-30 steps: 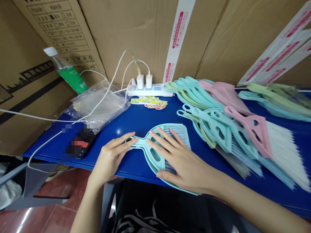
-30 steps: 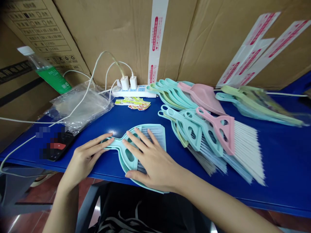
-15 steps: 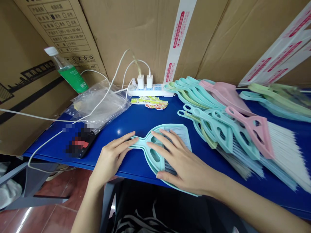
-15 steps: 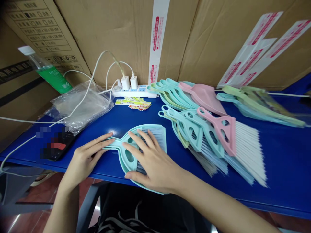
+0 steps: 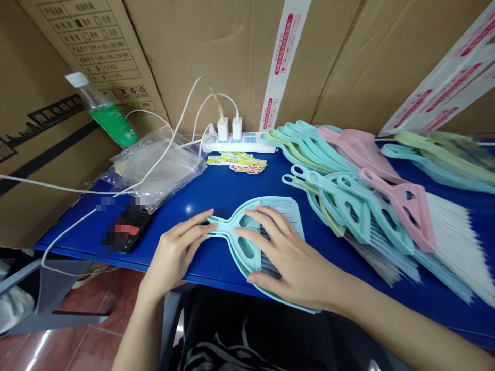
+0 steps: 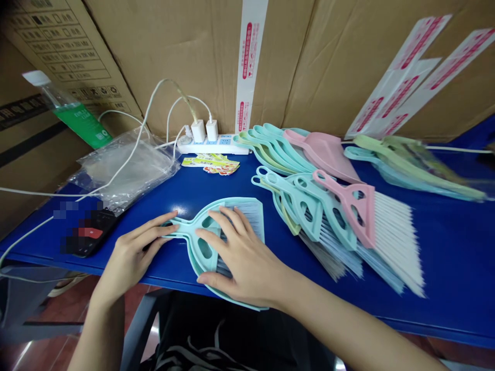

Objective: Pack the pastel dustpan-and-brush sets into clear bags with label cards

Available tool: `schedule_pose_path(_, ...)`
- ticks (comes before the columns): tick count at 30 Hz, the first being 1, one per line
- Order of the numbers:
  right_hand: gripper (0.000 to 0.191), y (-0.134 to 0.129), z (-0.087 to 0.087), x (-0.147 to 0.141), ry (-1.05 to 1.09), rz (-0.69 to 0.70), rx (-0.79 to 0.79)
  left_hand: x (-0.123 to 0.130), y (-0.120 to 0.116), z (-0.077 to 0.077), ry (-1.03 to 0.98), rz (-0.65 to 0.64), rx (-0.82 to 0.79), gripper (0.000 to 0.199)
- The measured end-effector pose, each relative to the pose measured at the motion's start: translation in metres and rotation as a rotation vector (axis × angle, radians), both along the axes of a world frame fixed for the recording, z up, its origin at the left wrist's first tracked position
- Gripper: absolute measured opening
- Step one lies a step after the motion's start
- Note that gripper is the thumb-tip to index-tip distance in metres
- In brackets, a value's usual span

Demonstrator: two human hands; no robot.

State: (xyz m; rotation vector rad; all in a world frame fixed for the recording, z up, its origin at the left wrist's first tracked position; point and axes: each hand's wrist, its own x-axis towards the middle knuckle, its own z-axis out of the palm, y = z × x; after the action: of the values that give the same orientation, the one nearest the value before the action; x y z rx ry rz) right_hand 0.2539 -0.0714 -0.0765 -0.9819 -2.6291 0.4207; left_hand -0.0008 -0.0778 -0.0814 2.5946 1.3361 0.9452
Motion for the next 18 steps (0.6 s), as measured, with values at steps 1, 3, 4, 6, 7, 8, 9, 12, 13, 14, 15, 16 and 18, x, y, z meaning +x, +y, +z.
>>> schedule_pose_path(1,0.061,0.0002,-0.0004,-0.0001,0.002,-0.001,0.005,0.0001,0.0,0.0,0.004,0.0,0.0,0.02)
schedule_pose_path(3,0.061,0.0006,-0.0011,-0.0004,0.005,-0.003,0.007,0.0003,-0.0001,-0.0002,0.012,0.0,-0.002,0.02)
schedule_pose_path(4,0.06,0.0007,-0.0013,-0.0007,0.004,-0.003,0.004,0.0003,-0.0002,-0.0003,0.016,0.0,-0.004,0.021)
schedule_pose_path(6,0.06,0.0007,-0.0013,-0.0014,0.001,-0.003,-0.007,0.0002,-0.0006,-0.0006,0.017,0.002,-0.006,0.022)
schedule_pose_path(7,0.06,0.0007,-0.0012,-0.0017,-0.001,-0.005,-0.012,0.0001,-0.0009,-0.0007,0.014,0.004,-0.008,0.022)
schedule_pose_path(8,0.06,0.0006,-0.0009,-0.002,-0.002,-0.006,-0.015,0.0001,-0.0011,-0.0007,0.01,0.006,-0.013,0.023)
schedule_pose_path(9,0.06,0.0006,-0.0006,-0.0022,-0.001,-0.007,-0.016,0.0001,-0.0013,-0.0006,0.006,0.007,-0.019,0.023)
schedule_pose_path(12,0.06,0.0009,0.0009,-0.0022,0.0,-0.007,-0.014,0.0009,-0.001,0.0002,0.002,0.011,-0.034,0.022)
schedule_pose_path(13,0.06,0.0013,0.0014,-0.0017,0.0,-0.001,-0.013,0.0013,-0.0007,0.0006,0.004,0.014,-0.039,0.023)
schedule_pose_path(14,0.059,0.0018,0.0019,-0.0009,-0.002,0.005,-0.01,0.0018,-0.0003,0.0009,0.008,0.018,-0.044,0.023)
schedule_pose_path(15,0.057,0.0025,0.0023,0.0002,-0.002,0.006,-0.007,0.0023,0.0002,0.0012,0.01,0.024,-0.048,0.023)
schedule_pose_path(16,0.054,0.0033,0.0024,0.0017,-0.002,0.001,-0.004,0.0028,0.0007,0.0013,0.014,0.033,-0.051,0.024)
schedule_pose_path(18,0.05,0.0051,0.0016,0.0055,0.001,-0.046,0.011,0.0033,0.0014,0.0012,0.018,0.051,-0.048,0.024)
